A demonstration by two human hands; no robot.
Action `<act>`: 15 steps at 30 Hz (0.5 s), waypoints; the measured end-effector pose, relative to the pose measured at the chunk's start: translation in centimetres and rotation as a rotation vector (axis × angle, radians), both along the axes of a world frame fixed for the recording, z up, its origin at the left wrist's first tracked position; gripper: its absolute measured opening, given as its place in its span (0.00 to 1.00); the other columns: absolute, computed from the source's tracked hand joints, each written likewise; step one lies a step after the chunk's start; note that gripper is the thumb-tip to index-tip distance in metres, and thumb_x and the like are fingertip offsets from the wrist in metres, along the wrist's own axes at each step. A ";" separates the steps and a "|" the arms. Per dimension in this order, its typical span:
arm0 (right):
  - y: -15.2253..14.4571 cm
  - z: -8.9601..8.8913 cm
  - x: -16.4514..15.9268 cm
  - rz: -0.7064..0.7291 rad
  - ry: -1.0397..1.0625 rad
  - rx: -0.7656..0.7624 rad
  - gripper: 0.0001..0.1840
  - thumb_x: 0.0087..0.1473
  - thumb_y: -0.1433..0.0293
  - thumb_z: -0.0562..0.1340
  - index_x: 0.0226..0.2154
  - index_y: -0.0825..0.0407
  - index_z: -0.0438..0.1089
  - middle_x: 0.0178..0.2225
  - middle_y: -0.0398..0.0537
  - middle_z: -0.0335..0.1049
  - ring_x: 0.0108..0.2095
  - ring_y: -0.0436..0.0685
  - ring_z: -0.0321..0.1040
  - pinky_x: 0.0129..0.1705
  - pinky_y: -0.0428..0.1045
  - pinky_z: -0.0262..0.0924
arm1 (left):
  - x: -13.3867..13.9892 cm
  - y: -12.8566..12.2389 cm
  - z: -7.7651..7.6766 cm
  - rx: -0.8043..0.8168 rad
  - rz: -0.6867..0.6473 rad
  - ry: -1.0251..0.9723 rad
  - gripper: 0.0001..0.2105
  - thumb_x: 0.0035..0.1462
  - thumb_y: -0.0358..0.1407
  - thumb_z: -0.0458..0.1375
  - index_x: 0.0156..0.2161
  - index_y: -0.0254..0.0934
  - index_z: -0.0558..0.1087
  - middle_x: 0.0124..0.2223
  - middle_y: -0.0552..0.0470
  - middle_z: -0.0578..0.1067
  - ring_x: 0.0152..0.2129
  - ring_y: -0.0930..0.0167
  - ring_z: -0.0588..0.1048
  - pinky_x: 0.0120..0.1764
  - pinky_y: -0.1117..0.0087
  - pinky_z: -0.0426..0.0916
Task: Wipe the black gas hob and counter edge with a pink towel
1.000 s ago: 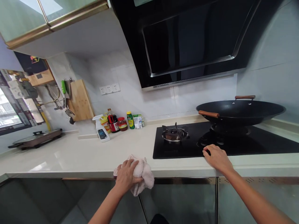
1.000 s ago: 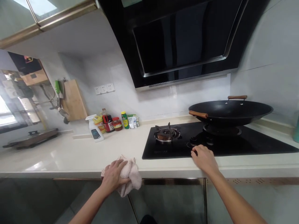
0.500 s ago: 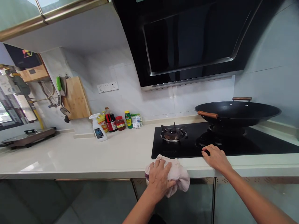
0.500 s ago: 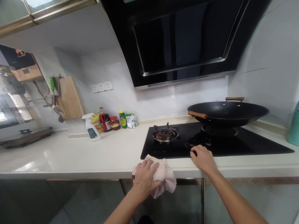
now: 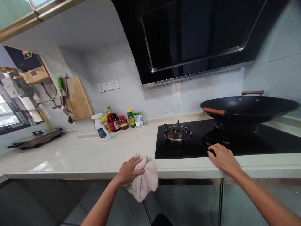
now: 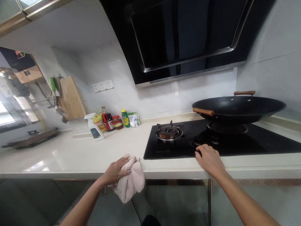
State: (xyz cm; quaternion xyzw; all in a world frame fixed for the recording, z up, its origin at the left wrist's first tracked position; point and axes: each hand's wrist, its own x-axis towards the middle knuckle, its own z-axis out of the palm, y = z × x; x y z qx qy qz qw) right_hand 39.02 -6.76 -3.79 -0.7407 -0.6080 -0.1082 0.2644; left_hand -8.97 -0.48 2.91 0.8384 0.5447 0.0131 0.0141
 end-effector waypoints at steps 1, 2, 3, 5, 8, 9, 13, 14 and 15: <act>0.0 0.0 0.0 -0.005 -0.009 -0.002 0.19 0.63 0.61 0.49 0.44 0.49 0.73 0.49 0.53 0.70 0.51 0.63 0.66 0.50 0.58 0.56 | 0.2 0.4 0.4 -0.034 -0.001 0.000 0.30 0.65 0.50 0.49 0.69 0.47 0.58 0.73 0.51 0.55 0.70 0.61 0.53 0.66 0.55 0.55; -0.1 0.0 -0.1 -0.009 -0.016 -0.004 0.20 0.63 0.61 0.49 0.45 0.49 0.73 0.49 0.53 0.70 0.51 0.63 0.66 0.50 0.58 0.56 | 0.6 0.7 0.6 -0.051 0.001 -0.001 0.29 0.67 0.49 0.46 0.70 0.45 0.56 0.73 0.51 0.54 0.70 0.63 0.52 0.67 0.55 0.54; -0.1 0.0 -0.1 -0.012 -0.021 -0.007 0.20 0.63 0.61 0.49 0.45 0.49 0.72 0.50 0.53 0.70 0.50 0.63 0.66 0.50 0.58 0.56 | 1.1 1.0 0.8 -0.055 0.008 0.002 0.29 0.68 0.48 0.44 0.70 0.44 0.55 0.73 0.50 0.54 0.71 0.64 0.51 0.67 0.56 0.52; -0.2 0.0 -0.2 -0.014 -0.028 -0.011 0.20 0.63 0.61 0.48 0.45 0.49 0.72 0.50 0.53 0.70 0.50 0.63 0.66 0.50 0.58 0.56 | 2.3 1.7 0.8 -0.036 0.028 0.012 0.29 0.68 0.47 0.42 0.70 0.42 0.56 0.73 0.50 0.55 0.71 0.64 0.51 0.68 0.58 0.51; -0.3 0.1 -0.3 -0.011 -0.040 -0.010 0.20 0.63 0.61 0.48 0.45 0.50 0.72 0.49 0.54 0.70 0.49 0.63 0.66 0.50 0.58 0.56 | 4.4 3.3 0.4 -0.007 0.041 0.021 0.28 0.68 0.49 0.41 0.69 0.43 0.58 0.72 0.50 0.57 0.70 0.64 0.53 0.67 0.60 0.52; -0.3 0.1 -0.4 -0.013 -0.046 -0.007 0.20 0.63 0.62 0.48 0.45 0.50 0.72 0.49 0.54 0.70 0.49 0.63 0.66 0.50 0.59 0.56 | 5.2 4.1 0.2 0.004 0.043 0.019 0.28 0.68 0.49 0.41 0.69 0.43 0.58 0.72 0.50 0.58 0.70 0.63 0.53 0.67 0.59 0.52; -0.6 0.3 -0.5 -0.011 -0.060 0.008 0.20 0.63 0.62 0.48 0.45 0.50 0.71 0.48 0.55 0.71 0.48 0.63 0.66 0.50 0.59 0.56 | 8.2 7.9 -0.3 0.052 0.071 0.000 0.26 0.68 0.46 0.41 0.66 0.43 0.62 0.71 0.47 0.61 0.69 0.61 0.55 0.66 0.56 0.54; -0.6 0.3 -0.6 -0.007 -0.061 0.009 0.19 0.63 0.62 0.48 0.45 0.50 0.71 0.48 0.55 0.71 0.48 0.63 0.66 0.49 0.59 0.56 | 8.9 9.0 -0.3 0.060 0.084 -0.006 0.25 0.68 0.46 0.41 0.65 0.43 0.63 0.70 0.46 0.62 0.69 0.60 0.56 0.66 0.56 0.54; -0.7 0.3 -0.6 -0.004 -0.061 0.012 0.19 0.63 0.62 0.48 0.44 0.50 0.71 0.48 0.55 0.71 0.47 0.63 0.66 0.49 0.59 0.57 | 9.5 10.0 -0.2 0.065 0.095 -0.013 0.25 0.68 0.45 0.41 0.64 0.43 0.64 0.69 0.46 0.63 0.68 0.60 0.57 0.65 0.56 0.54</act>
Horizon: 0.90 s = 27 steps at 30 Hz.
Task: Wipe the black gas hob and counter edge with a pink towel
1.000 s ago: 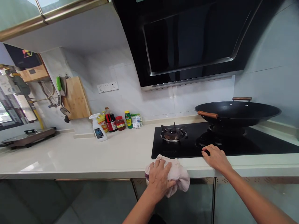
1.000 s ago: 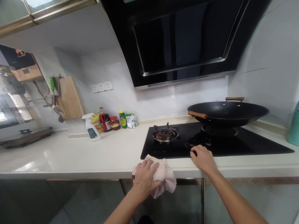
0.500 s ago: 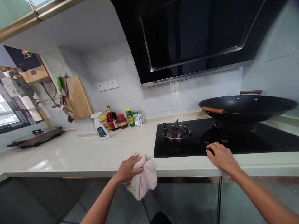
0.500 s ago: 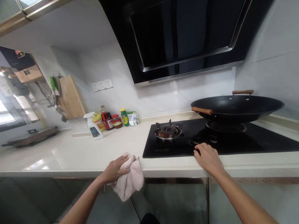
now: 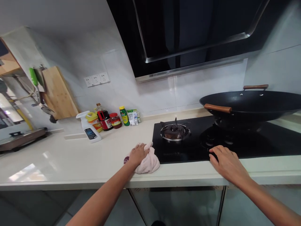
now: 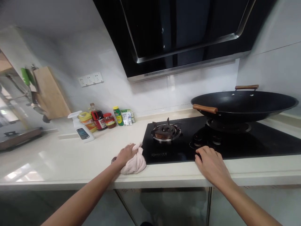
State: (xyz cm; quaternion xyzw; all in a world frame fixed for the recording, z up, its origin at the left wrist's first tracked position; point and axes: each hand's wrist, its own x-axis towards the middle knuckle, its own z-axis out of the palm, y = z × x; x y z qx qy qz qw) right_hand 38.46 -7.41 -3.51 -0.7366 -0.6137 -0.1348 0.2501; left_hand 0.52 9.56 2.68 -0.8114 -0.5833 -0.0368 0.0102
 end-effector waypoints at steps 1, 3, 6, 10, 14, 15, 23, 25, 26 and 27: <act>0.0 0.0 0.0 0.003 0.001 0.003 0.19 0.63 0.62 0.48 0.44 0.50 0.71 0.48 0.55 0.71 0.47 0.63 0.66 0.49 0.59 0.57 | 0.5 1.1 0.1 0.003 0.011 -0.007 0.24 0.68 0.46 0.41 0.63 0.43 0.65 0.68 0.46 0.65 0.68 0.60 0.58 0.65 0.56 0.55; -0.1 0.0 0.0 0.010 0.008 0.013 0.19 0.63 0.61 0.49 0.43 0.49 0.71 0.47 0.55 0.72 0.47 0.63 0.67 0.49 0.58 0.58 | 1.4 3.1 0.3 0.007 0.034 -0.025 0.23 0.68 0.46 0.42 0.62 0.43 0.66 0.67 0.45 0.68 0.66 0.60 0.61 0.63 0.57 0.57; -0.3 0.0 0.1 0.040 0.028 0.038 0.18 0.63 0.61 0.50 0.42 0.47 0.72 0.46 0.53 0.72 0.47 0.63 0.69 0.50 0.58 0.58 | 2.4 5.9 0.7 0.022 0.094 -0.060 0.23 0.67 0.48 0.43 0.60 0.40 0.65 0.62 0.41 0.72 0.62 0.59 0.67 0.59 0.59 0.61; -0.5 -0.1 0.2 0.090 0.049 0.070 0.15 0.63 0.60 0.52 0.41 0.45 0.72 0.46 0.50 0.73 0.46 0.61 0.70 0.51 0.58 0.60 | 3.6 9.3 1.0 0.042 0.175 -0.109 0.25 0.66 0.50 0.43 0.57 0.34 0.65 0.56 0.34 0.76 0.56 0.56 0.73 0.54 0.60 0.65; -0.4 -0.2 0.4 0.077 0.049 0.088 0.13 0.62 0.60 0.53 0.40 0.44 0.72 0.46 0.49 0.74 0.47 0.61 0.70 0.51 0.57 0.61 | 4.6 12.5 1.4 0.042 0.163 -0.125 0.24 0.66 0.50 0.43 0.54 0.36 0.69 0.57 0.37 0.75 0.55 0.58 0.74 0.53 0.61 0.65; -0.4 -0.2 0.5 0.074 0.050 0.086 0.13 0.62 0.60 0.53 0.39 0.44 0.72 0.46 0.49 0.74 0.47 0.61 0.70 0.51 0.57 0.61 | 4.8 13.2 1.5 0.039 0.160 -0.123 0.24 0.66 0.50 0.43 0.54 0.37 0.69 0.58 0.37 0.74 0.55 0.58 0.73 0.54 0.60 0.65; -0.3 0.0 0.7 0.068 0.108 0.061 0.14 0.62 0.61 0.52 0.40 0.44 0.73 0.45 0.48 0.74 0.47 0.61 0.70 0.52 0.58 0.60 | 4.8 13.3 1.6 -0.046 0.153 -0.082 0.34 0.60 0.64 0.40 0.62 0.50 0.67 0.69 0.42 0.63 0.66 0.49 0.59 0.60 0.38 0.54; -0.3 0.1 0.7 0.065 0.117 0.060 0.14 0.62 0.62 0.52 0.39 0.45 0.72 0.45 0.48 0.74 0.47 0.61 0.69 0.52 0.58 0.59 | 4.3 11.9 1.6 -0.064 0.121 -0.069 0.35 0.59 0.66 0.39 0.64 0.54 0.63 0.70 0.44 0.61 0.67 0.49 0.56 0.59 0.36 0.53; -0.2 0.1 0.7 0.066 0.118 0.059 0.14 0.61 0.62 0.52 0.39 0.45 0.72 0.45 0.48 0.74 0.47 0.61 0.69 0.52 0.58 0.59 | 3.9 11.0 1.6 -0.074 0.100 -0.060 0.35 0.58 0.66 0.40 0.65 0.56 0.62 0.70 0.45 0.61 0.67 0.49 0.55 0.59 0.36 0.53; -0.2 0.0 0.7 0.065 0.118 0.056 0.14 0.61 0.62 0.52 0.38 0.45 0.72 0.45 0.48 0.74 0.47 0.61 0.69 0.51 0.58 0.59 | 3.5 10.0 1.6 -0.083 0.076 -0.051 0.36 0.58 0.67 0.41 0.66 0.57 0.60 0.71 0.46 0.60 0.68 0.49 0.54 0.60 0.36 0.53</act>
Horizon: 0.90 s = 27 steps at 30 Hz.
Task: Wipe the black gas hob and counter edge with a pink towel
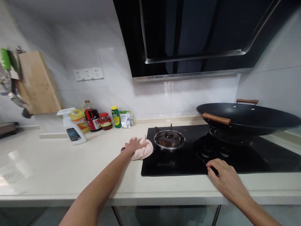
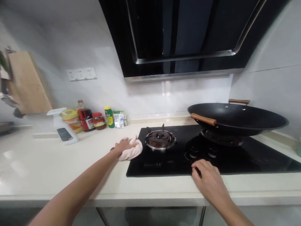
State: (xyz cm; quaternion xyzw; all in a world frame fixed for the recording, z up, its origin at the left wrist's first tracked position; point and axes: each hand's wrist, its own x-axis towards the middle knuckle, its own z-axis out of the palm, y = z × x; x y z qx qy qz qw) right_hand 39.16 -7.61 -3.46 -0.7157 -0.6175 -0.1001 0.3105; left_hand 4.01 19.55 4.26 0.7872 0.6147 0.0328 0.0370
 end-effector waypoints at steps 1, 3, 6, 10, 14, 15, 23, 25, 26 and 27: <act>0.0 0.0 0.0 -0.003 -0.003 -0.004 0.14 0.61 0.61 0.52 0.38 0.45 0.72 0.45 0.48 0.74 0.47 0.61 0.69 0.50 0.57 0.59 | -0.5 -1.2 0.0 -0.008 -0.027 0.008 0.36 0.57 0.67 0.42 0.67 0.58 0.58 0.71 0.46 0.59 0.68 0.50 0.53 0.60 0.36 0.53; 0.1 -0.2 0.0 -0.011 -0.018 -0.013 0.15 0.61 0.61 0.51 0.38 0.45 0.72 0.45 0.49 0.74 0.47 0.61 0.69 0.48 0.57 0.59 | -1.7 -3.8 -0.1 -0.022 -0.087 0.021 0.37 0.57 0.67 0.44 0.68 0.57 0.57 0.73 0.47 0.56 0.69 0.50 0.51 0.61 0.37 0.53; 0.3 -0.5 0.1 -0.005 -0.048 -0.013 0.17 0.61 0.60 0.50 0.40 0.46 0.72 0.46 0.50 0.73 0.47 0.62 0.70 0.48 0.57 0.59 | -4.1 -8.1 -0.4 -0.036 -0.162 0.032 0.38 0.58 0.65 0.45 0.70 0.53 0.55 0.74 0.47 0.52 0.71 0.53 0.48 0.64 0.41 0.51; 0.5 -0.9 0.2 0.014 -0.070 -0.011 0.18 0.61 0.60 0.49 0.41 0.47 0.72 0.46 0.51 0.73 0.47 0.62 0.70 0.48 0.57 0.59 | -8.8 -11.3 -1.1 -0.028 -0.210 0.025 0.34 0.61 0.58 0.47 0.70 0.53 0.55 0.74 0.53 0.51 0.71 0.62 0.49 0.68 0.52 0.49; 0.6 -1.2 0.3 0.010 -0.079 -0.019 0.19 0.61 0.60 0.48 0.41 0.47 0.73 0.46 0.52 0.73 0.47 0.63 0.70 0.48 0.59 0.60 | -14.7 -10.3 -0.6 0.011 0.033 0.021 0.30 0.61 0.54 0.47 0.67 0.52 0.62 0.72 0.54 0.57 0.69 0.61 0.56 0.66 0.55 0.54; 0.6 -1.2 0.3 0.010 -0.081 -0.017 0.20 0.61 0.60 0.48 0.41 0.47 0.73 0.46 0.52 0.73 0.47 0.63 0.70 0.48 0.59 0.60 | -16.1 -9.8 -0.3 0.019 0.103 0.023 0.30 0.61 0.53 0.47 0.66 0.51 0.63 0.72 0.52 0.59 0.68 0.59 0.57 0.65 0.52 0.55; 0.7 -1.4 0.1 -0.005 -0.109 0.015 0.19 0.61 0.60 0.49 0.40 0.46 0.73 0.45 0.52 0.74 0.46 0.63 0.70 0.48 0.59 0.60 | -19.0 -5.9 1.6 0.067 0.519 -0.009 0.32 0.59 0.56 0.42 0.62 0.43 0.68 0.67 0.37 0.65 0.64 0.46 0.62 0.57 0.39 0.59; 0.8 -1.4 0.0 -0.019 -0.121 0.021 0.19 0.60 0.60 0.48 0.39 0.47 0.72 0.44 0.52 0.74 0.46 0.63 0.71 0.47 0.59 0.60 | -16.7 -4.8 1.3 0.073 0.530 -0.022 0.35 0.59 0.59 0.41 0.62 0.42 0.68 0.67 0.34 0.65 0.63 0.42 0.62 0.56 0.37 0.59; 0.8 -1.3 0.1 -0.024 -0.122 0.021 0.19 0.60 0.60 0.48 0.39 0.47 0.72 0.44 0.52 0.74 0.46 0.63 0.71 0.47 0.59 0.60 | -15.1 -4.3 1.1 0.074 0.513 -0.028 0.37 0.58 0.61 0.40 0.63 0.42 0.67 0.67 0.33 0.65 0.63 0.41 0.61 0.56 0.36 0.58; 0.8 -1.3 0.1 -0.025 -0.121 0.018 0.19 0.60 0.60 0.48 0.39 0.47 0.72 0.44 0.52 0.74 0.46 0.63 0.71 0.47 0.59 0.60 | -13.2 -3.8 0.8 0.074 0.482 -0.034 0.39 0.58 0.63 0.38 0.63 0.41 0.66 0.67 0.33 0.64 0.64 0.41 0.60 0.57 0.36 0.57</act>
